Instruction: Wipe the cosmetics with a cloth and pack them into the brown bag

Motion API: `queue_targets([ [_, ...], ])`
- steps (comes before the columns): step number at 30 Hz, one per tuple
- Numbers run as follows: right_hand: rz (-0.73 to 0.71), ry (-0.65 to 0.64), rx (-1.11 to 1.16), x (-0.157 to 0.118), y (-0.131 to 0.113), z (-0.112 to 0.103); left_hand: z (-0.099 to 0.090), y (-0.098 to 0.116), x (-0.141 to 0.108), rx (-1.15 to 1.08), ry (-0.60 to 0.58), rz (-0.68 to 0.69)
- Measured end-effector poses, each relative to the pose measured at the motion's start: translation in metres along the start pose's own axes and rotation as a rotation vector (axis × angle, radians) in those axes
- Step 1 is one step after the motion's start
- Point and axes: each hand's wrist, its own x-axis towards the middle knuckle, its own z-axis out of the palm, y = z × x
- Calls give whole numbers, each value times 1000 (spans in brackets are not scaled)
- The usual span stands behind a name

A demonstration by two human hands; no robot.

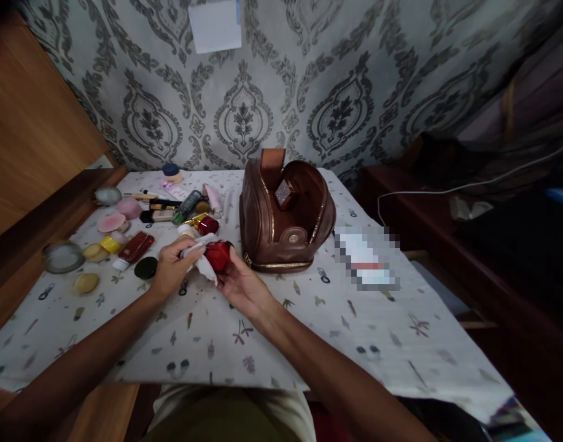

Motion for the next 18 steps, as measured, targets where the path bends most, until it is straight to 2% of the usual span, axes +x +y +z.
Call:
queue_targets([
  [10, -19, -4, 109, 1, -6, 3, -10, 1, 3, -35, -251, 3],
  [15, -69, 10, 107, 0, -4, 5, -9, 0, 3, 9, -298, -9],
  [18, -77, 4, 106, 1, -4, 4, -7, 0, 3, 18, -256, -5],
])
